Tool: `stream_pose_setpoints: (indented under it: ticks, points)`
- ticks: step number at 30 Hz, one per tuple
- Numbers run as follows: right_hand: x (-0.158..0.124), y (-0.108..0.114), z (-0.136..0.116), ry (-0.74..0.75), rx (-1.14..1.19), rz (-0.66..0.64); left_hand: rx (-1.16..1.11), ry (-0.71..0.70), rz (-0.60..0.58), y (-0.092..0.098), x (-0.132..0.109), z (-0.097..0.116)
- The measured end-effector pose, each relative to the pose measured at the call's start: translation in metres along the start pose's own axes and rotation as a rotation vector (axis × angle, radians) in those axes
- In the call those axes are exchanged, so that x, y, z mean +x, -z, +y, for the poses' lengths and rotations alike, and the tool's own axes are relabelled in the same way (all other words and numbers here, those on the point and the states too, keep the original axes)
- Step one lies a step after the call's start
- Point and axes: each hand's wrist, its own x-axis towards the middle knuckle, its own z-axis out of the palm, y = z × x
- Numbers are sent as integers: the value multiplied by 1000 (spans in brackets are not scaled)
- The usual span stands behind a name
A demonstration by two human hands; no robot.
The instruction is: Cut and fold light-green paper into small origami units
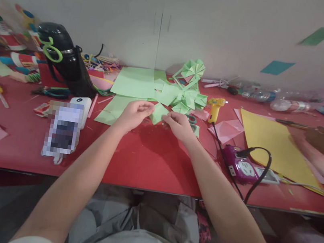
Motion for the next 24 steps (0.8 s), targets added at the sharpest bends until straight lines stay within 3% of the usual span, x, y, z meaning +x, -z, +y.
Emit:
stream_pose_setpoints:
  ticks: [3, 8, 10, 13, 16, 19, 24]
  points:
    - [0, 2, -3, -139, 27, -102, 142, -9, 51, 6, 2, -2]
    - [2, 7, -1, -79, 188, 261, 205, -58, 136, 12, 7, -11]
    - [3, 7, 2, -72, 138, 221, 281, -80, 153, 12, 8, -15]
    - [2, 4, 5, -24, -15, 72, 369, -83, 129, 11, 8, -17]
    - [0, -1, 4, 14, -115, 8, 416, -84, 107, 10, 5, -14]
    - [-2, -1, 5, 75, -250, 51, 436, -118, 53, 7, 0, -9]
    - [-1, 9, 7, 108, -335, 254, 443, -200, -76, -2, -4, -7]
